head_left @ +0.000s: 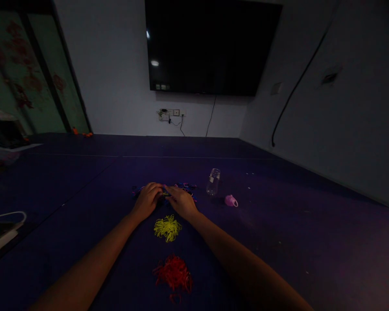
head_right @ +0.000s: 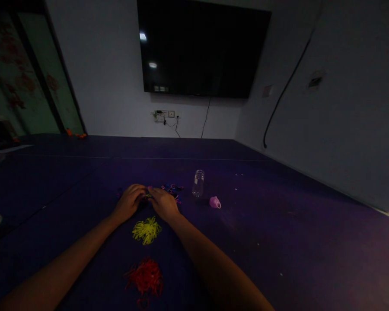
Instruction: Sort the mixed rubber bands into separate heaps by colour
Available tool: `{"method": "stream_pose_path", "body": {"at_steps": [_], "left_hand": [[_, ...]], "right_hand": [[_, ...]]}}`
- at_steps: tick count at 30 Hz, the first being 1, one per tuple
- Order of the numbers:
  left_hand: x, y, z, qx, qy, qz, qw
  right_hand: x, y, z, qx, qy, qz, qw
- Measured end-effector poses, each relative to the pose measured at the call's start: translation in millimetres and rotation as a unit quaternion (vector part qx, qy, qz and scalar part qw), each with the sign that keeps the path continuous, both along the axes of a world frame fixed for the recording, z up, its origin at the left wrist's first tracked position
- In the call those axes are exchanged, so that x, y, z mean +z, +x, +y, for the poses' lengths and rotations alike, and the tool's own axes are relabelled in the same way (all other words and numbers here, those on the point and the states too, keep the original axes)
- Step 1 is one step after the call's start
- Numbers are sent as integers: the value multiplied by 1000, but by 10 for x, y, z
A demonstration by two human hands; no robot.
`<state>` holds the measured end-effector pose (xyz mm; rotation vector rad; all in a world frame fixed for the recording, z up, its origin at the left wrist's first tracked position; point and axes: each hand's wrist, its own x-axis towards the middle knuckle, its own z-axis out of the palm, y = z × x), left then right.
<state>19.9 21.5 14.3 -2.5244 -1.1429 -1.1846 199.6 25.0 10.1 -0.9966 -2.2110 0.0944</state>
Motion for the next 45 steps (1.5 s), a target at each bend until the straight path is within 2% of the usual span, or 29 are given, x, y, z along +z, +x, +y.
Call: {"method": "stream_pose_path", "body": {"at_steps": [3, 8, 10, 12, 16, 18, 20, 23, 26, 29, 31, 34, 36, 39, 42, 45], "left_hand": [[12, 35, -25, -19, 2, -4, 1000], [32, 40, -44, -14, -2, -17, 1000], [36, 18, -42, 19, -2, -33, 999], [35, -18, -34, 79, -8, -57, 995], [18, -92, -21, 193, -92, -116, 970], [17, -104, -29, 205, -134, -147, 958], [24, -93, -47, 171, -165, -173, 956], [36, -60, -74, 92, -208, -196, 954], [32, -45, -80, 69, -212, -203, 953], [11, -58, -57, 104, -190, -208, 954], [-2, -73, -36, 142, -174, -211, 951], [-10, -91, -7, 179, -165, -208, 947], [-7, -96, 3, 187, -161, -206, 947], [11, -87, -1, 170, -154, -222, 948], [37, -64, -34, 111, -159, -243, 950], [54, -43, -75, 57, -204, -223, 952]], "right_hand": [[-17, -3, 35, 14, -22, -1, 1000], [-38, -7, 72, 31, -37, 61, 997], [-35, -5, 62, 22, -44, 84, 995], [-30, -2, 39, 22, -65, 106, 992], [-31, -16, -27, 100, -168, 120, 973], [-32, -35, -58, 151, -214, 108, 959], [-29, -53, -81, 189, -227, 87, 951], [-14, -55, -90, 202, -203, 57, 956], [4, -17, -73, 149, -146, 37, 977], [21, 28, -55, 51, -75, 12, 996], [32, 44, -48, -15, -44, -11, 999], [44, 37, -41, -64, -20, -43, 997], [46, 23, -31, -49, -7, -54, 997], [34, 8, -11, 12, 14, -66, 998], [8, 4, -4, 53, 20, -96, 994], [-13, 4, -14, 61, 13, -129, 990]]}}
